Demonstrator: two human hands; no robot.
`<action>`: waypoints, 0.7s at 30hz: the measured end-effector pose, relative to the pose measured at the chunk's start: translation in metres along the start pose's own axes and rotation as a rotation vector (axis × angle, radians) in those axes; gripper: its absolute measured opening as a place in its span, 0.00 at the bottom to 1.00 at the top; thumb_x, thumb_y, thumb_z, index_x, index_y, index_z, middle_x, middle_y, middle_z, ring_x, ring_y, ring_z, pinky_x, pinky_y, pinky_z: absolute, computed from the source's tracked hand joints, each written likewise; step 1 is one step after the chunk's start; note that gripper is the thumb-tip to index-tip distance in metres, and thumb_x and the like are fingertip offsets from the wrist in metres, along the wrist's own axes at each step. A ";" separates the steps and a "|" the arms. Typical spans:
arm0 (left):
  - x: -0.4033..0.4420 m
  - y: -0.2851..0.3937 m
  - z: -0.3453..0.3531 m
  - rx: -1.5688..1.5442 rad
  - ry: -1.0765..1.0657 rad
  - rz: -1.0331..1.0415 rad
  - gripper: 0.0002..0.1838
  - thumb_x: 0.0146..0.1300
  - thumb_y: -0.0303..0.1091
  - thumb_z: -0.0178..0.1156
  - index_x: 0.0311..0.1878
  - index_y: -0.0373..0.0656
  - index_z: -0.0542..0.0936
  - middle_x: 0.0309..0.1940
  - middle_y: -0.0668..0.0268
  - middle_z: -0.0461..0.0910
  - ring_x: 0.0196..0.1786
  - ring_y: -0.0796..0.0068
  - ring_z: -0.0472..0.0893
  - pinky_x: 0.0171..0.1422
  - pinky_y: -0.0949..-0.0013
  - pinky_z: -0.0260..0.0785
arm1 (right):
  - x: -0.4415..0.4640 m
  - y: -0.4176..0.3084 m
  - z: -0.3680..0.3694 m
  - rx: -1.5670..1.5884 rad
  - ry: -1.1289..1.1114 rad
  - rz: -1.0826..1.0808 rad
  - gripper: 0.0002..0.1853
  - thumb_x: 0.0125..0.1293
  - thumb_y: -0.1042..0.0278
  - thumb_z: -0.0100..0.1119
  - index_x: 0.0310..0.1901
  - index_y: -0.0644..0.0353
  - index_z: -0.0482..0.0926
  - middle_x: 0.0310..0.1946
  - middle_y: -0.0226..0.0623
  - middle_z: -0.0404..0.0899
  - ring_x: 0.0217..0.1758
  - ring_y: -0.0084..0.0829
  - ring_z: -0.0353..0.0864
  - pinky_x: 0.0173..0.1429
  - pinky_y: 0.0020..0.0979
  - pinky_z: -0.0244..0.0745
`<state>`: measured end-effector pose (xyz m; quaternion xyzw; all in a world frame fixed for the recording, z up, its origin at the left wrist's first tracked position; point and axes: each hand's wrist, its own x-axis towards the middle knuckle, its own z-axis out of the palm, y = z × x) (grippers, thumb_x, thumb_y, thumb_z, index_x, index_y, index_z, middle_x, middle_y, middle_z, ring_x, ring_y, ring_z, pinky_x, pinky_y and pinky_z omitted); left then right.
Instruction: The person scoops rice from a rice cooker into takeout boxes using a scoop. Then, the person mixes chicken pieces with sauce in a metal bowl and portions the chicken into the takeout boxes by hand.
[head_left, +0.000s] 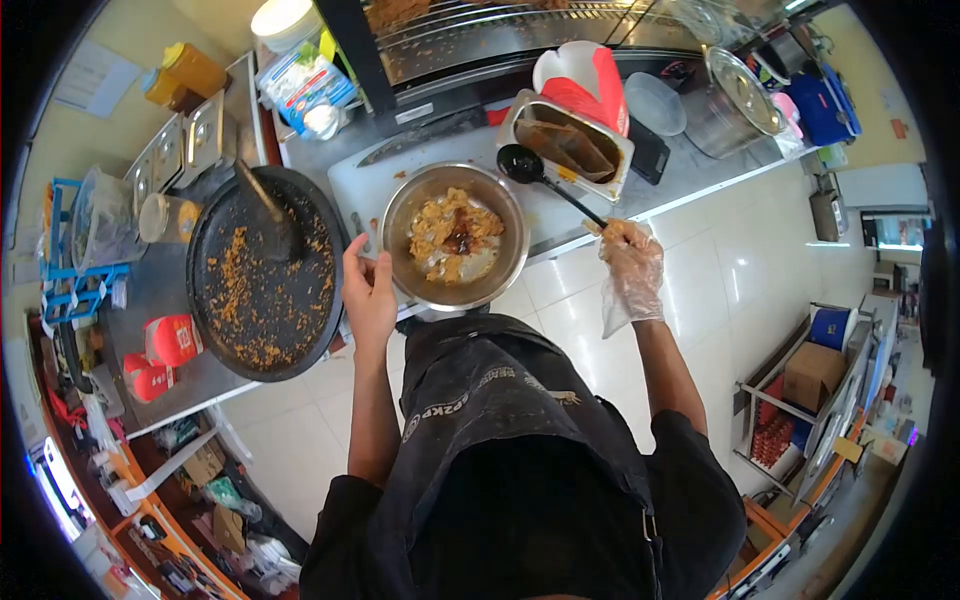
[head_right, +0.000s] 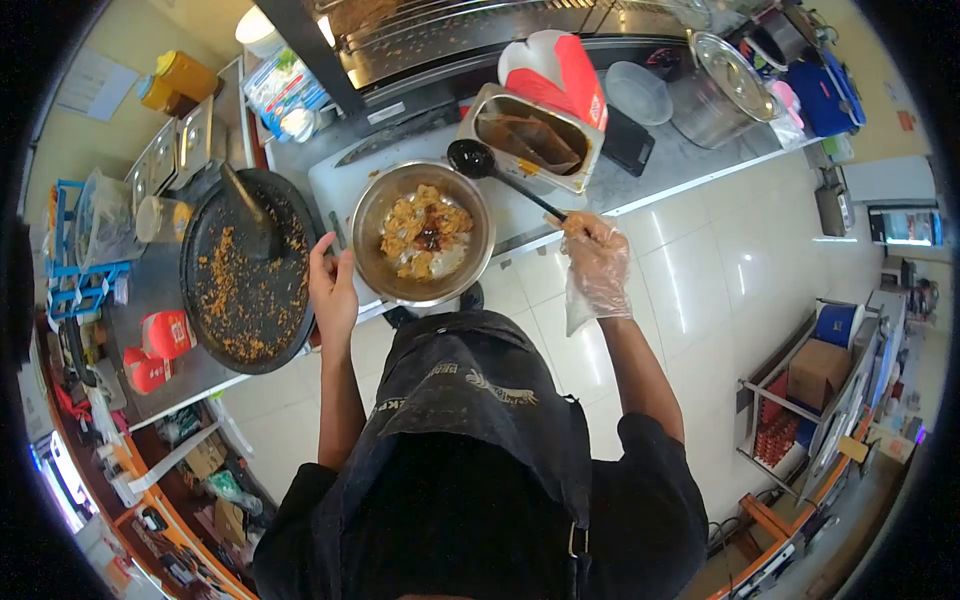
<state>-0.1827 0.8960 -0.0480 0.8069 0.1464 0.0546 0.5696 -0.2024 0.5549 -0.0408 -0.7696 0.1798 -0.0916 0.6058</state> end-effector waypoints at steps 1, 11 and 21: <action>-0.001 0.001 0.003 -0.007 -0.017 0.000 0.19 0.69 0.30 0.59 0.62 0.38 0.72 0.24 0.76 0.66 0.29 0.86 0.64 0.35 0.77 0.59 | 0.004 -0.009 -0.005 0.113 0.019 0.133 0.06 0.66 0.74 0.60 0.41 0.66 0.82 0.26 0.26 0.75 0.24 0.16 0.69 0.29 0.21 0.65; 0.000 -0.001 0.012 -0.050 -0.074 -0.001 0.20 0.68 0.34 0.61 0.61 0.38 0.73 0.24 0.73 0.71 0.28 0.84 0.69 0.35 0.76 0.63 | 0.061 -0.054 -0.070 -0.484 0.028 -0.301 0.10 0.60 0.78 0.61 0.44 0.60 0.82 0.30 0.34 0.82 0.28 0.25 0.76 0.30 0.26 0.70; -0.005 -0.008 0.019 -0.035 -0.071 0.013 0.19 0.67 0.31 0.61 0.60 0.40 0.74 0.24 0.72 0.72 0.27 0.83 0.70 0.34 0.75 0.63 | 0.109 -0.069 0.001 -1.454 -0.236 -0.918 0.04 0.56 0.69 0.54 0.31 0.59 0.75 0.24 0.40 0.77 0.29 0.40 0.81 0.33 0.41 0.78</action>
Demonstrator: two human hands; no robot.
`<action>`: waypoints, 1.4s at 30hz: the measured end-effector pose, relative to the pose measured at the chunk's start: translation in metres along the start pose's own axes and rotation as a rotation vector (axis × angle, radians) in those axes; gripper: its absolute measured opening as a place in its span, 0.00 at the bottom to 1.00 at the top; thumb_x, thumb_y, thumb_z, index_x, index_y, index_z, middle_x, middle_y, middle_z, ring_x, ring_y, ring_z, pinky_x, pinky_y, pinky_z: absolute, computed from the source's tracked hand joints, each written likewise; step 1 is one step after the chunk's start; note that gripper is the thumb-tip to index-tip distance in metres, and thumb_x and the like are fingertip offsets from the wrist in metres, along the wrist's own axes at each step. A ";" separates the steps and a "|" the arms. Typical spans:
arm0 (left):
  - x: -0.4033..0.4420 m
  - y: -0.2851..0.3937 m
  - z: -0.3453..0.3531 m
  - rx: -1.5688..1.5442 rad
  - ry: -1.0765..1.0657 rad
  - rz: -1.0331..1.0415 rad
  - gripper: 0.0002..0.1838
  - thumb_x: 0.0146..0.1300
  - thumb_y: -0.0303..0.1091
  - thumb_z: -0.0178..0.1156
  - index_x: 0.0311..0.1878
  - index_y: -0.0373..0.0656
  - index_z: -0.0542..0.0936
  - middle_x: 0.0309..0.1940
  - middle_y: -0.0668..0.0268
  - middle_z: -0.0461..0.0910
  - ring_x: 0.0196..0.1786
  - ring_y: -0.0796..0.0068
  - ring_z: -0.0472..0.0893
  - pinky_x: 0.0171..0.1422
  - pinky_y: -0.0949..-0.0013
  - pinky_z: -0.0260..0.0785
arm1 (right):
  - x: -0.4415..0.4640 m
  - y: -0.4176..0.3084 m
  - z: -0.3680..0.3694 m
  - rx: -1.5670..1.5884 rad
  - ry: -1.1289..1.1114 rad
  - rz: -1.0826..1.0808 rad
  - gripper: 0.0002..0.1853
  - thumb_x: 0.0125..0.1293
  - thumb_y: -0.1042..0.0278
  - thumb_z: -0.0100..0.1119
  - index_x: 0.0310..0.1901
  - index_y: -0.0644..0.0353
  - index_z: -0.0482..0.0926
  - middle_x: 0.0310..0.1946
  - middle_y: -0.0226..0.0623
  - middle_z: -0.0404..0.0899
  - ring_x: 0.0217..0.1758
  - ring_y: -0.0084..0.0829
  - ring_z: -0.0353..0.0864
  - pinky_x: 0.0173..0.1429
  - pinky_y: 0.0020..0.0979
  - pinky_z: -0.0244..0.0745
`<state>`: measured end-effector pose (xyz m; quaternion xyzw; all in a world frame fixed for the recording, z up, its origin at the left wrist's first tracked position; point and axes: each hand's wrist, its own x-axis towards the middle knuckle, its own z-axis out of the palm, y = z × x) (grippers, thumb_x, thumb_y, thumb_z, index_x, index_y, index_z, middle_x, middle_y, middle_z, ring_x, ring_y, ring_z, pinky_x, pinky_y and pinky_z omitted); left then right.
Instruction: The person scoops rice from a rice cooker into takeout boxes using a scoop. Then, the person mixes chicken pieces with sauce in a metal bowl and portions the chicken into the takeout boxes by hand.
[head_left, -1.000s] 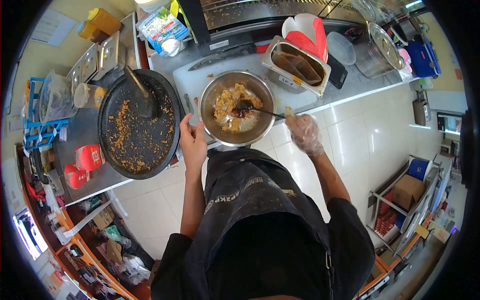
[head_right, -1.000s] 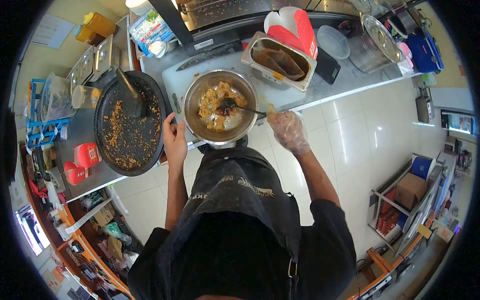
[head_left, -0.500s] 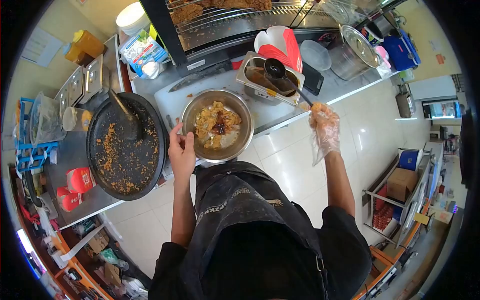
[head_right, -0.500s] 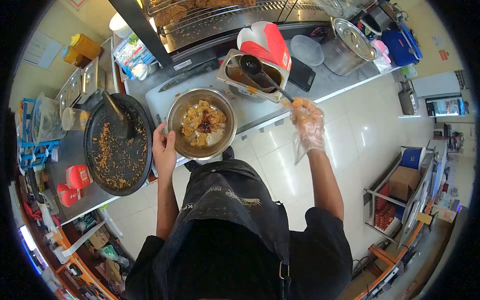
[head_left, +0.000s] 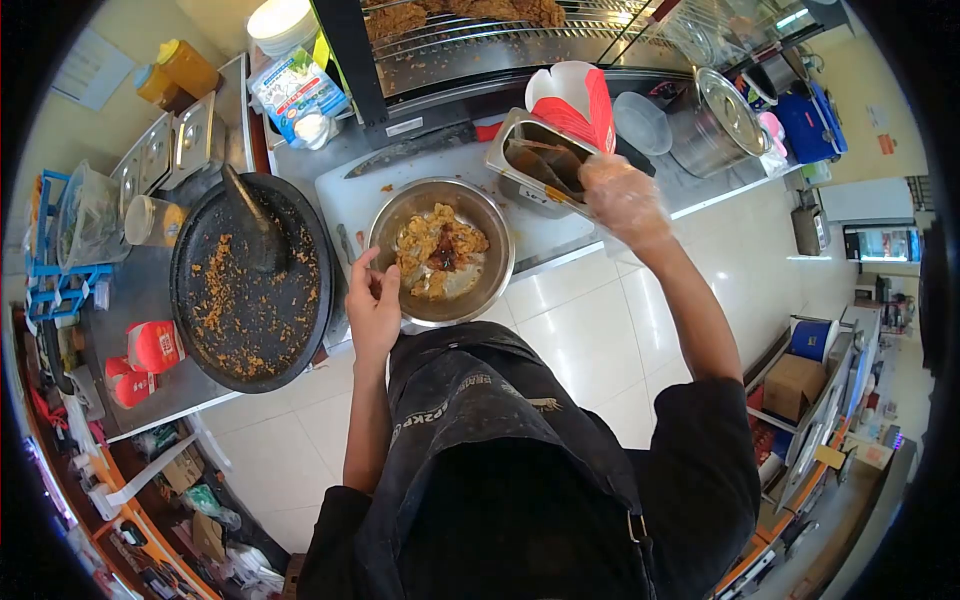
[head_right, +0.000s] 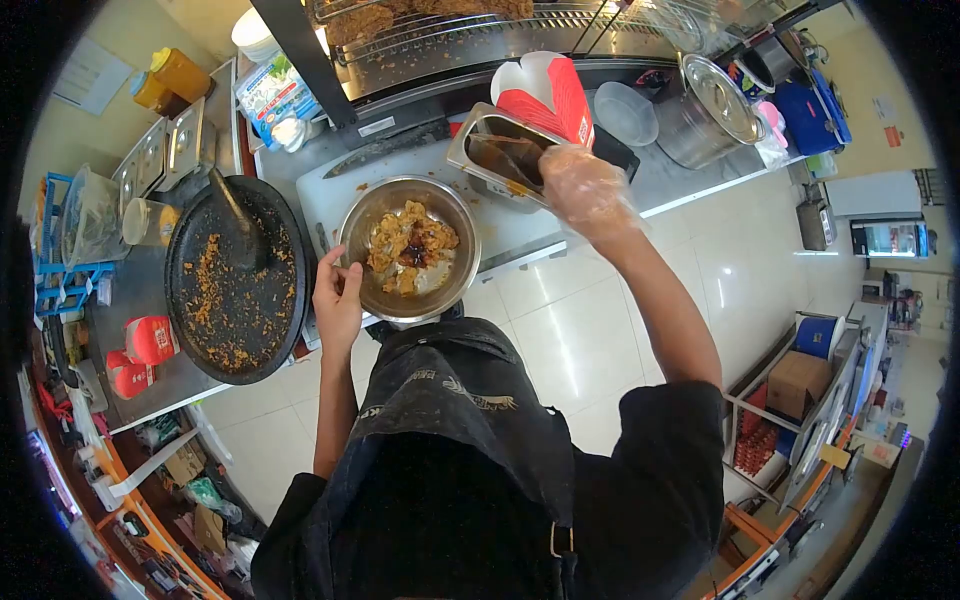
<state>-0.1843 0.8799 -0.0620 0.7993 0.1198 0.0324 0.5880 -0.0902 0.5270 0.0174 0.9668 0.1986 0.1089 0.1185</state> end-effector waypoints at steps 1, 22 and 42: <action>-0.001 0.000 0.000 0.000 -0.001 0.003 0.19 0.67 0.31 0.61 0.60 0.40 0.74 0.24 0.72 0.72 0.27 0.83 0.70 0.34 0.74 0.63 | 0.009 -0.002 0.003 0.090 -0.011 -0.027 0.02 0.55 0.71 0.55 0.30 0.57 0.76 0.24 0.41 0.76 0.29 0.42 0.81 0.34 0.43 0.77; -0.011 0.001 -0.005 -0.020 -0.061 0.000 0.19 0.67 0.31 0.62 0.60 0.40 0.75 0.25 0.73 0.72 0.27 0.86 0.68 0.33 0.78 0.62 | -0.074 0.026 0.030 1.580 -0.077 1.007 0.05 0.63 0.74 0.59 0.28 0.55 0.78 0.23 0.22 0.71 0.18 0.14 0.59 0.23 0.20 0.53; -0.020 -0.022 -0.034 -0.112 0.098 -0.033 0.16 0.68 0.29 0.61 0.57 0.38 0.76 0.24 0.76 0.69 0.27 0.88 0.66 0.32 0.79 0.59 | -0.086 -0.094 0.023 0.452 0.167 -0.069 0.19 0.52 0.80 0.62 0.49 0.64 0.80 0.24 0.39 0.74 0.28 0.40 0.75 0.31 0.41 0.71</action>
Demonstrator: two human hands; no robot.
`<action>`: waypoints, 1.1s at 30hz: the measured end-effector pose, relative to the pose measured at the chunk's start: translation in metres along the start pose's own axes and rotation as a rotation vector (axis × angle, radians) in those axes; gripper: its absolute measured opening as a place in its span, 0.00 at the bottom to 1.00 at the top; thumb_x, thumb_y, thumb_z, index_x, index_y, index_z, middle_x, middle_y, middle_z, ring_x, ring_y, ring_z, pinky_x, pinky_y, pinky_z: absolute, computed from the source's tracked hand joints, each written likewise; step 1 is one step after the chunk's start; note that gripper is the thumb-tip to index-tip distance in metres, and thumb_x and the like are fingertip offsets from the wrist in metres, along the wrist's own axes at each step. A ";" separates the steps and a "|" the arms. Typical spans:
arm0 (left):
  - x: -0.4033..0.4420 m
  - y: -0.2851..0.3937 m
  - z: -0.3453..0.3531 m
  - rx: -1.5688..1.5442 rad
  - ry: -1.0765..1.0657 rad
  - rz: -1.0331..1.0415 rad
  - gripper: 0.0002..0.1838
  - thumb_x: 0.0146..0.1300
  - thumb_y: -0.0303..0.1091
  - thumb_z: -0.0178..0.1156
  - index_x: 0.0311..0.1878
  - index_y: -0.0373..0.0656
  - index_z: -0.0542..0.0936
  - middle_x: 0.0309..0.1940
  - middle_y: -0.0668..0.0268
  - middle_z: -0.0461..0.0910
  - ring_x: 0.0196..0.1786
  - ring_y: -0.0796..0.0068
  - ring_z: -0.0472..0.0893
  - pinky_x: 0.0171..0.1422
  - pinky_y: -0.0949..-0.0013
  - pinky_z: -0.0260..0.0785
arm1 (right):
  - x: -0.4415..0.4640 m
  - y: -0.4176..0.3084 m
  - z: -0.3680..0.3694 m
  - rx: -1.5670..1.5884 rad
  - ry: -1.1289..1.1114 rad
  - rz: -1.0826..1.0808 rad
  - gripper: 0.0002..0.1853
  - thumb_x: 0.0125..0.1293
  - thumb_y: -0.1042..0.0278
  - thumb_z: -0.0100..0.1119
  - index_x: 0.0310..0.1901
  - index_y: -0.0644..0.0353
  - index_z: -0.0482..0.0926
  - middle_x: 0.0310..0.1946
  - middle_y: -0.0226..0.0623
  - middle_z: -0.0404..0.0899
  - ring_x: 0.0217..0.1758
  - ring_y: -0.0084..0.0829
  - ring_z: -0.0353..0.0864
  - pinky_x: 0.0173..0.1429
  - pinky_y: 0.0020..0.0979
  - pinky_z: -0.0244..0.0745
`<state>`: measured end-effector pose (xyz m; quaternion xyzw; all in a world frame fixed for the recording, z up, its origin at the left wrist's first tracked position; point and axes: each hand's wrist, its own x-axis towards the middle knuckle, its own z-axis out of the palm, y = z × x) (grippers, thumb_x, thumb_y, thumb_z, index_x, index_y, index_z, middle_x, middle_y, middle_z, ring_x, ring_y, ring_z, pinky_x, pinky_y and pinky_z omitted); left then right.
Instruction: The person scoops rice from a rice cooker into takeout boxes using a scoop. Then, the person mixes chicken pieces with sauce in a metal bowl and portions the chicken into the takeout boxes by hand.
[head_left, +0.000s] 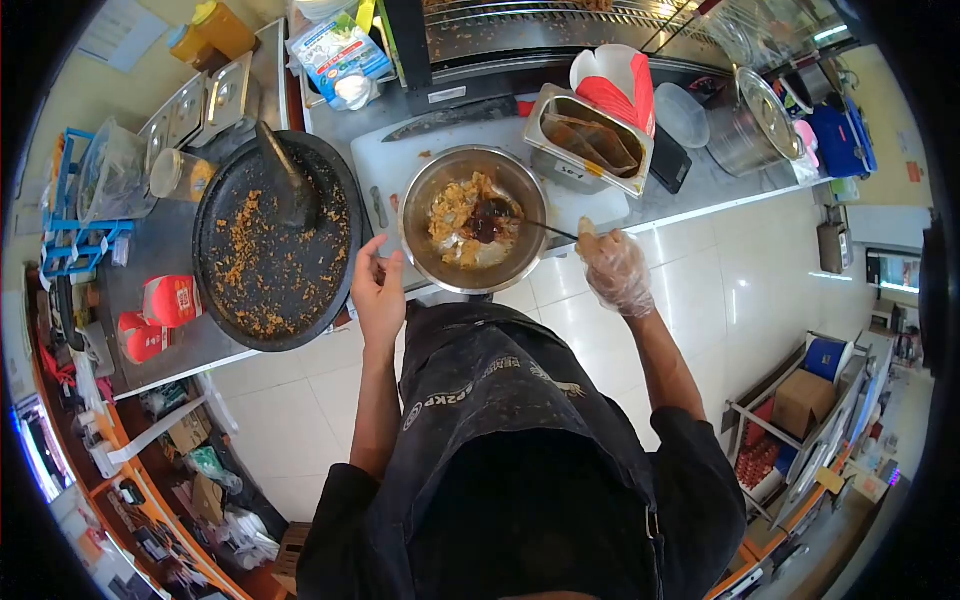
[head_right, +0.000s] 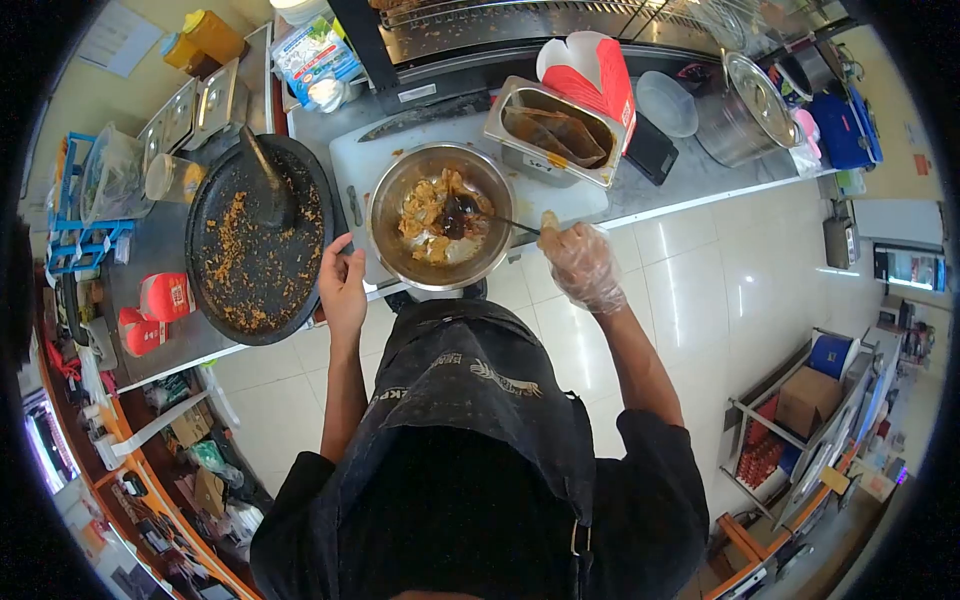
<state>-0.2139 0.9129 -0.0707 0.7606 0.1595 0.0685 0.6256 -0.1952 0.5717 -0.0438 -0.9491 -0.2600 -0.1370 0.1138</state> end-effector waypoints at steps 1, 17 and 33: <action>0.002 -0.001 0.002 -0.016 0.000 0.007 0.16 0.68 0.29 0.61 0.57 0.38 0.76 0.24 0.76 0.69 0.27 0.88 0.66 0.32 0.79 0.59 | -0.004 0.001 0.001 0.032 0.023 0.035 0.18 0.53 0.79 0.62 0.48 0.64 0.80 0.25 0.39 0.74 0.28 0.40 0.75 0.33 0.41 0.71; 0.013 0.004 0.016 -0.025 -0.046 0.038 0.17 0.68 0.30 0.61 0.58 0.38 0.75 0.24 0.76 0.70 0.28 0.88 0.67 0.33 0.80 0.60 | 0.006 0.090 -0.070 0.887 0.411 0.748 0.04 0.63 0.78 0.56 0.35 0.61 0.81 0.34 0.32 0.83 0.30 0.22 0.75 0.34 0.25 0.70; -0.015 -0.041 0.047 -0.341 -0.287 -0.545 0.18 0.69 0.32 0.47 0.55 0.26 0.72 0.40 0.51 0.81 0.34 0.63 0.85 0.28 0.63 0.83 | 0.110 0.004 -0.019 -0.056 0.157 -0.311 0.15 0.57 0.62 0.66 0.47 0.51 0.82 0.44 0.38 0.80 0.47 0.40 0.82 0.47 0.42 0.79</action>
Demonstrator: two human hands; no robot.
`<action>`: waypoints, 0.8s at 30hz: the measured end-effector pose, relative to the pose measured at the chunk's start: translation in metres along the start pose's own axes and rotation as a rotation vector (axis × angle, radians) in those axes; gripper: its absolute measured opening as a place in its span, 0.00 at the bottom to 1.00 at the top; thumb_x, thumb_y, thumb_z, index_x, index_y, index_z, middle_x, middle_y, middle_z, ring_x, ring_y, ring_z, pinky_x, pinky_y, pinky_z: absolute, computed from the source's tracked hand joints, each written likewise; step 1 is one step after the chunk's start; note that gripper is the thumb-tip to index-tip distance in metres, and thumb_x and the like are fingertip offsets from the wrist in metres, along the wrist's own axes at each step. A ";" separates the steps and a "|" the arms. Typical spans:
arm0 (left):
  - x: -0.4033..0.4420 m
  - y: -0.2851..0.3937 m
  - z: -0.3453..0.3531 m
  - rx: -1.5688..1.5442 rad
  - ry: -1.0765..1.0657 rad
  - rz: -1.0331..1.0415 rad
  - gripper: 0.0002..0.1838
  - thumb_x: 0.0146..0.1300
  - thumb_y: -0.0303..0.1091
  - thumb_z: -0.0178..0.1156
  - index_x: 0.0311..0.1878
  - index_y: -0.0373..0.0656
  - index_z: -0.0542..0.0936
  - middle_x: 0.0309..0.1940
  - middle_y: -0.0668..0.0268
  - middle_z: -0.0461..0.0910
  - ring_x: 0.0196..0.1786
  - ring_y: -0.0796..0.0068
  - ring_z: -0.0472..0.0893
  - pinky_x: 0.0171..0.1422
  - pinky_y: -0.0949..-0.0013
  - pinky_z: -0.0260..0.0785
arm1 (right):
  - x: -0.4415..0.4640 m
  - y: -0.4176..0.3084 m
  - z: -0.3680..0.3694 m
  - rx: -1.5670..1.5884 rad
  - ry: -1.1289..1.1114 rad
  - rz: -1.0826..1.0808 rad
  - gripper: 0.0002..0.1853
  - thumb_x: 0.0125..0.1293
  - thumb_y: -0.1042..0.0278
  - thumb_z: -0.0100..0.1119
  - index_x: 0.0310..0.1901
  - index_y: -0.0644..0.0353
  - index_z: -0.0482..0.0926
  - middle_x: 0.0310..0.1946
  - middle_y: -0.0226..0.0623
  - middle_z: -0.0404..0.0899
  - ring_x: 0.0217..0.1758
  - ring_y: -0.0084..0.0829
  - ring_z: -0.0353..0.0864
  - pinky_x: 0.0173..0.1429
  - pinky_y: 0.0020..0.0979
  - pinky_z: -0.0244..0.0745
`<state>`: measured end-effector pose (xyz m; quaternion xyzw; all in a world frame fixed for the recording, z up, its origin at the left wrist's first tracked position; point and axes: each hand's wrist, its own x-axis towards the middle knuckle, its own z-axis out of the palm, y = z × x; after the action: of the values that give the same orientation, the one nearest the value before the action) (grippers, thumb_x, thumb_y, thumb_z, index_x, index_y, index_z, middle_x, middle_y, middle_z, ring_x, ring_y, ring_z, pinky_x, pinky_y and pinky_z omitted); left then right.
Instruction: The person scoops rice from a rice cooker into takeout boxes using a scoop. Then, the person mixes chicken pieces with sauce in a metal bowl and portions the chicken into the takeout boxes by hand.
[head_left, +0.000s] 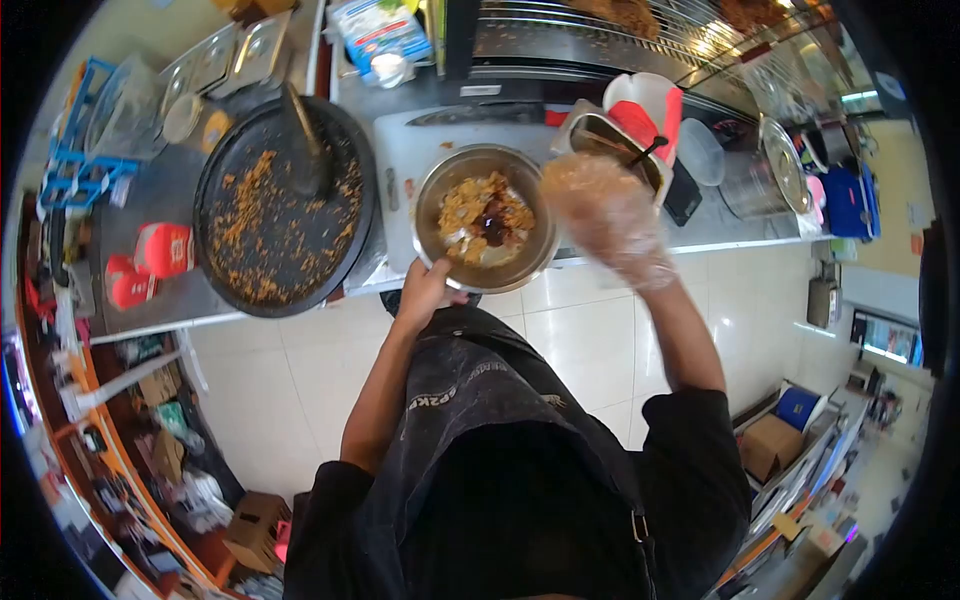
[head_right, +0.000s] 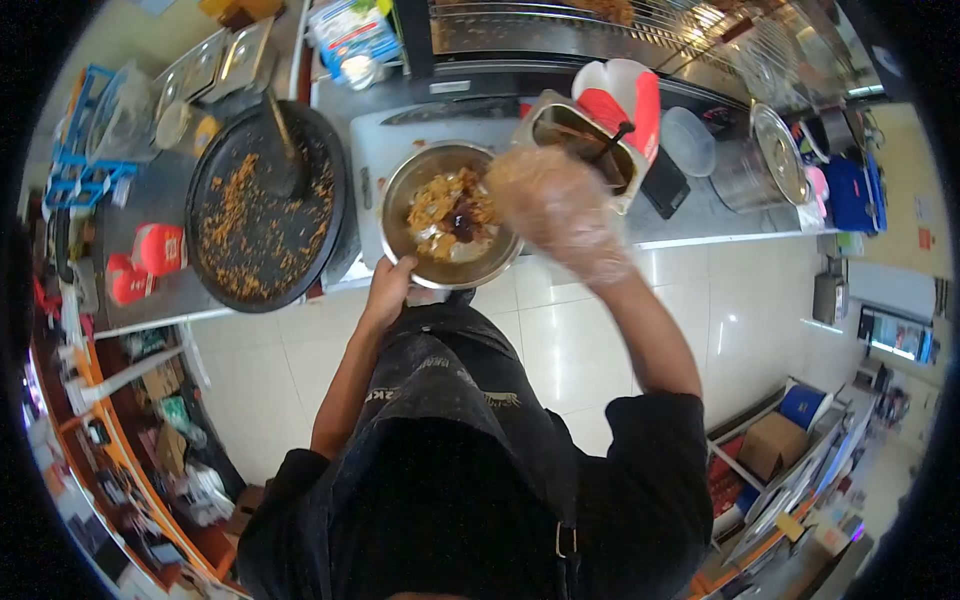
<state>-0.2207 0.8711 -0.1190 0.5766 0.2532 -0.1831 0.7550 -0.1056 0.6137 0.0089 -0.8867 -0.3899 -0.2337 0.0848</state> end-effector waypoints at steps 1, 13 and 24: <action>-0.003 0.006 0.003 0.019 -0.005 0.035 0.19 0.66 0.28 0.44 0.54 0.25 0.72 0.46 0.50 0.80 0.40 0.58 0.85 0.32 0.61 0.86 | 0.031 -0.030 -0.002 0.043 -0.475 0.048 0.22 0.58 0.58 0.64 0.54 0.53 0.77 0.49 0.46 0.78 0.49 0.44 0.81 0.50 0.41 0.79; -0.207 -0.007 -0.147 0.237 0.404 0.087 0.16 0.59 0.31 0.48 0.41 0.27 0.77 0.30 0.44 0.82 0.36 0.52 0.84 0.45 0.56 0.73 | 0.085 -0.276 0.068 0.713 -0.679 -0.019 0.18 0.56 0.64 0.63 0.49 0.58 0.84 0.58 0.47 0.76 0.56 0.46 0.78 0.58 0.46 0.75; -0.411 -0.090 -0.383 -0.414 0.850 0.260 0.19 0.63 0.27 0.42 0.50 0.24 0.75 0.35 0.48 0.82 0.27 0.60 0.85 0.27 0.65 0.82 | 0.146 -0.672 0.113 0.897 -0.486 -1.052 0.21 0.61 0.59 0.61 0.56 0.56 0.80 0.39 0.41 0.84 0.49 0.48 0.82 0.52 0.46 0.79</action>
<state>-0.6682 1.2096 -0.0246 0.4647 0.4961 0.2184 0.7002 -0.4718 1.2046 -0.0416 -0.4891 -0.8301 0.1416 0.2273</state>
